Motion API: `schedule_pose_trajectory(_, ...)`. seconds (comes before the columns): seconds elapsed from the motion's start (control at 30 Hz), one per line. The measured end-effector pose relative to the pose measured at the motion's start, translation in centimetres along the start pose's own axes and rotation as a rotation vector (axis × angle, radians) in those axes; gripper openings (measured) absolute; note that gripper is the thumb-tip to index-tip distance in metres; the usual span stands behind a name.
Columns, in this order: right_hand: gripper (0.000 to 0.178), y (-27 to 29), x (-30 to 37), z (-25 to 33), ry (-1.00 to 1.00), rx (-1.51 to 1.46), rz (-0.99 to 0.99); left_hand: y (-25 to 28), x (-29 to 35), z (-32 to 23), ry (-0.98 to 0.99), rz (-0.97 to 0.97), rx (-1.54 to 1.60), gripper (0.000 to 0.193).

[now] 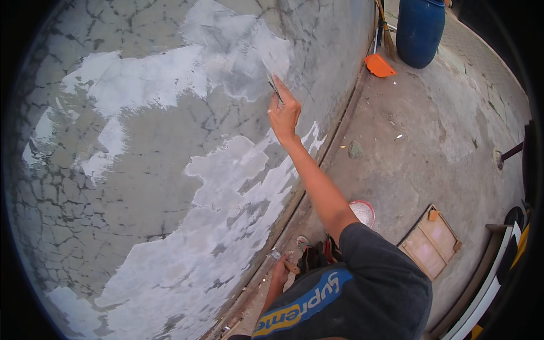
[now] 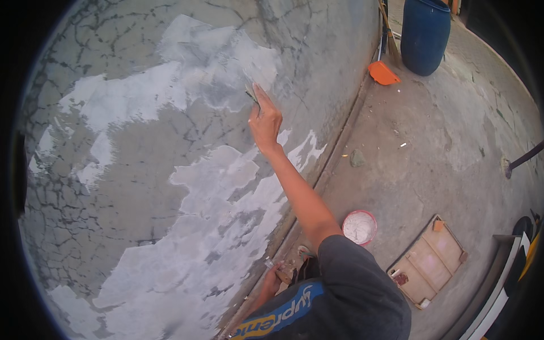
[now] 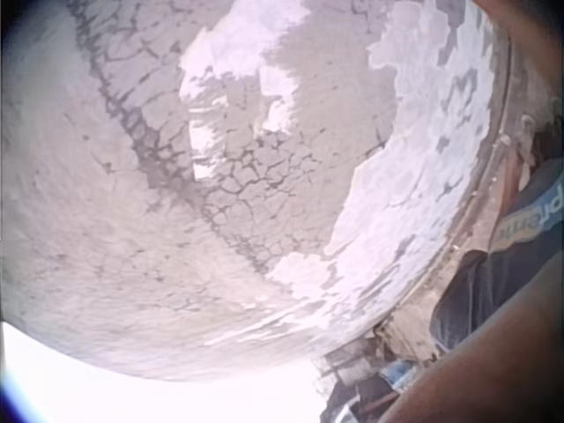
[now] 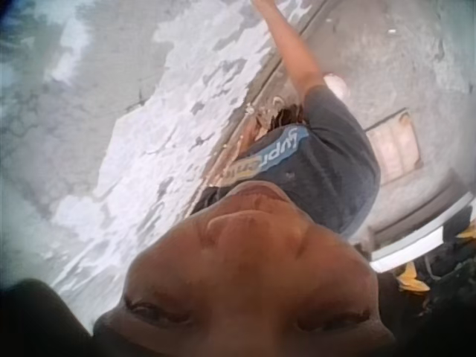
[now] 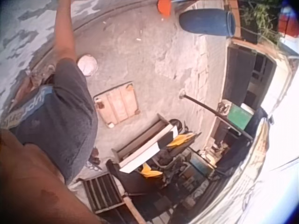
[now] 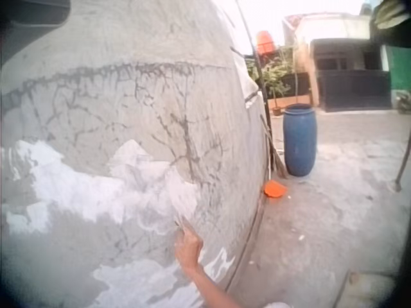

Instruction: The person applies white plaster to a cracked concrete wall using a trowel and a smaller scraper. They repeatedly scoop plaster from a red bucket, spread it onto the wall, and smooth the surface. The person squats to reach lower sections and continues working on the same wall area throughout the clip.

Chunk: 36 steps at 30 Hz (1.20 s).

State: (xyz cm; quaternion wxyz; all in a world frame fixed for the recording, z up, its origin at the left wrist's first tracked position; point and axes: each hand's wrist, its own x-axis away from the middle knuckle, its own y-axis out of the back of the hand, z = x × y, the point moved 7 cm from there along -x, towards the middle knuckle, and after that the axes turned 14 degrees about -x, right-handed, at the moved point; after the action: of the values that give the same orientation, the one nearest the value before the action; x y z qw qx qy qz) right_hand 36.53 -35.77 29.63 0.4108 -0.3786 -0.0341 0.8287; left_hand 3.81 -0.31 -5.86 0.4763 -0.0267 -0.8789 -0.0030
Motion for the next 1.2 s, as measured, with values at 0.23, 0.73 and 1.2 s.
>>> schedule_pose_trajectory(0.23, 0.038, 0.4, 3.9, 3.7, -0.103, 0.007, 0.092, 0.4, 0.5, 2.6, 0.047, -0.029, 0.079, 0.026)
schedule_pose_trajectory(0.73, 0.031, -0.6, -0.2, 2.2, -0.099, 0.107, -0.101, 3.4, 0.3, 1.6, -0.018, -0.042, 0.078, 0.029)
schedule_pose_trajectory(1.2, 0.038, 0.3, -4.6, 4.1, 0.060, -0.001, -0.131, 3.3, 0.3, -1.3, -0.026, -0.003, 0.071, 0.028)
